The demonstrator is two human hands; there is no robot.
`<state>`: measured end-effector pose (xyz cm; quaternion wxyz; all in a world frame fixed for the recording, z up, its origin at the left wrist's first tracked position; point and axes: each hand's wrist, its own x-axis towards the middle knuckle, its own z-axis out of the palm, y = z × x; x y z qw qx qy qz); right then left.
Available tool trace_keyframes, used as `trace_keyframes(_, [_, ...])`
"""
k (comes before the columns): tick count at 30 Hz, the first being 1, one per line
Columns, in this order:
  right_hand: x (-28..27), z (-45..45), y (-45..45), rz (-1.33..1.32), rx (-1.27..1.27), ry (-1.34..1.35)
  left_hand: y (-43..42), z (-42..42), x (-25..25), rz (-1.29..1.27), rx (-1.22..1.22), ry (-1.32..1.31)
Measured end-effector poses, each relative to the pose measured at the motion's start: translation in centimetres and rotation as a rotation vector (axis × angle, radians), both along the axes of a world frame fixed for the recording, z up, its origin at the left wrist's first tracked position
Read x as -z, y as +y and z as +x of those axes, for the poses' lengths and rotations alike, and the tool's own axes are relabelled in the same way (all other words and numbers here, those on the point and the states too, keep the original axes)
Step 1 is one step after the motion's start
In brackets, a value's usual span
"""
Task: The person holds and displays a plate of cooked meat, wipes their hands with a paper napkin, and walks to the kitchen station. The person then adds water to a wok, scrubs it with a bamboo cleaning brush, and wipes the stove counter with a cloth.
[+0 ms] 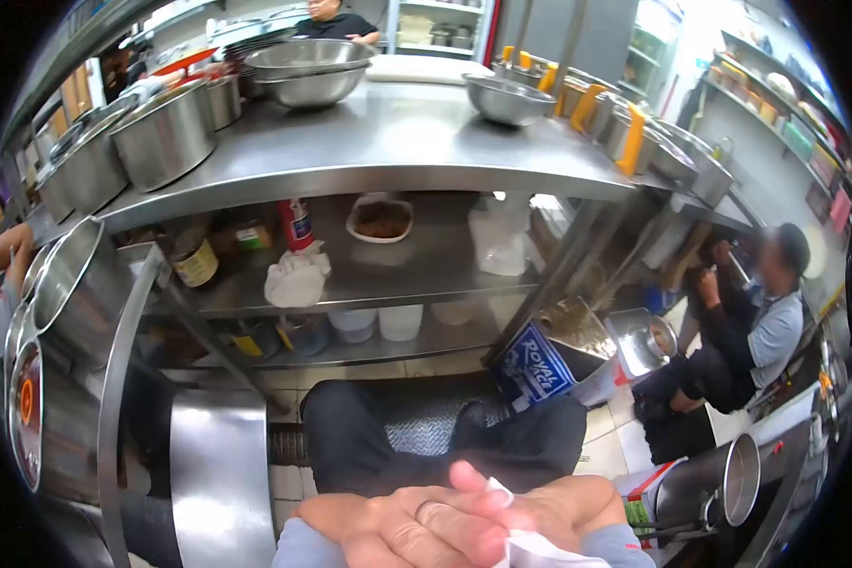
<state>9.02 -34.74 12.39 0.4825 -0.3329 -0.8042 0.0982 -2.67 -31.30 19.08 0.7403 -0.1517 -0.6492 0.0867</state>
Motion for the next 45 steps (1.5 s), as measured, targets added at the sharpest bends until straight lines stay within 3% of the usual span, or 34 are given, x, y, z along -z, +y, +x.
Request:
trace_keyframes(3, [0.4,0.0,0.3,-0.004,0.089,-0.044,1.6,1.5,2.2,0.024,-0.921,0.438])
trace_keyframes(5, [0.3,0.1,0.3,0.008,0.173,-0.072,2.2,3.2,4.0,0.067,-1.227,0.678])
trace_keyframes(8, [0.3,0.4,0.4,0.043,0.35,-0.069,3.2,5.6,6.6,0.109,-1.426,1.052])
trace_keyframes(11, [0.2,2.2,0.6,0.133,0.549,0.026,4.6,8.0,8.1,0.189,-1.431,1.198])
trace_keyframes(16, [1.7,3.1,-2.1,0.233,0.906,0.069,4.5,11.7,11.1,0.413,-1.416,1.137])
trace_keyframes(19, [3.2,3.5,-3.6,0.174,1.015,0.213,3.3,14.1,12.6,0.529,-1.31,1.096])
trace_keyframes(21, [5.0,4.2,-4.5,-0.013,1.048,0.313,2.3,15.1,13.0,0.654,-1.207,1.035])
trace_keyframes(24, [6.2,5.8,-5.2,0.006,1.182,0.331,1.8,15.4,14.6,0.869,-1.142,1.042])
trace_keyframes(26, [6.3,7.6,-5.1,0.026,1.264,0.452,0.0,14.9,15.2,0.831,-1.067,1.159])
trace_keyframes(28, [6.5,9.5,-5.6,-0.044,1.175,0.553,1.2,15.9,17.6,0.82,-1.008,1.178])
trace_keyframes(31, [8.3,12.6,-5.7,-0.17,1.098,0.67,3.1,17.8,19.2,0.948,-1.299,1.228])
trace_keyframes(34, [12.3,15.2,-4.7,-0.198,0.97,0.877,3.9,20.1,20.9,0.99,-1.273,1.331])
trace_keyframes(35, [13.9,15.9,-4.5,-0.22,1.007,0.853,4.1,20.9,21.7,1.007,-1.27,1.344])
trace_keyframes(36, [15.6,16.8,-4.4,-0.176,1.07,0.658,4.2,21.6,22.7,1.028,-1.254,1.379])
trace_keyframes(40, [21.3,18.3,-3.2,-0.319,0.902,0.835,6.4,24.8,26.7,1.134,-1.298,1.455])
trace_keyframes(43, [20.1,19.7,-3.2,-0.479,0.898,0.793,8.8,26.6,29.5,1.194,-1.273,1.575])
trace_keyframes(45, [21.1,21.2,-2.6,-0.421,1.027,0.68,8.9,27.8,29.2,1.17,-1.134,1.668])
